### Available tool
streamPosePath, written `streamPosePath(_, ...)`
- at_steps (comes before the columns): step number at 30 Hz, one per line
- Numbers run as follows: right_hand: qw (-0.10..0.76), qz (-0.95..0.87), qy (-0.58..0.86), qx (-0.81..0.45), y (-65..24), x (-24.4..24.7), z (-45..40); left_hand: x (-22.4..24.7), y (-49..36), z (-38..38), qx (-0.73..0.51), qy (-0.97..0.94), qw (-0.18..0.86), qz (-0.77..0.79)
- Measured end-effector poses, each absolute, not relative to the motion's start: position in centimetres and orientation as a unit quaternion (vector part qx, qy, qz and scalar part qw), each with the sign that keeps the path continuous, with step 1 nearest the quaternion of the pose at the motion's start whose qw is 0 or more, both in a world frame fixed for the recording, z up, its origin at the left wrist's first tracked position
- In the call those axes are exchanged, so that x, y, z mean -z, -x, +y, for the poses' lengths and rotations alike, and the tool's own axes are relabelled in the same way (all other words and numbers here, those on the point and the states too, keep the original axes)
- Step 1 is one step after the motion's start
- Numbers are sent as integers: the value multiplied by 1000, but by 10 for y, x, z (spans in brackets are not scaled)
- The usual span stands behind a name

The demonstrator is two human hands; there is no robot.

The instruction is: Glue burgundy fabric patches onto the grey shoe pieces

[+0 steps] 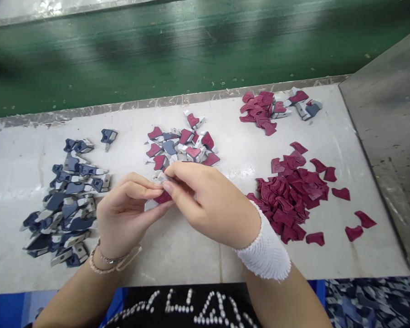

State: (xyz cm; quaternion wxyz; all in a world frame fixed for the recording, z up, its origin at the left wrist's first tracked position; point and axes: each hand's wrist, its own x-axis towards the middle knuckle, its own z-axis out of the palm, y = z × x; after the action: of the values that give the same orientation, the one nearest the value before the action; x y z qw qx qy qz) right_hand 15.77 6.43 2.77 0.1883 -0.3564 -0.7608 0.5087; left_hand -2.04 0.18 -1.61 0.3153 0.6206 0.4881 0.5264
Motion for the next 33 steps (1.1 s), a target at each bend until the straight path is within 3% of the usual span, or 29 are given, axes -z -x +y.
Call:
streamPosePath(9,141,-744,358,-547,-172,-27,69,14,22,4,-501,-605,388,482)
streamPosePath(33,183,-794,345,-466,-171,-25,67,17,19,3,-540,-558,392,493)
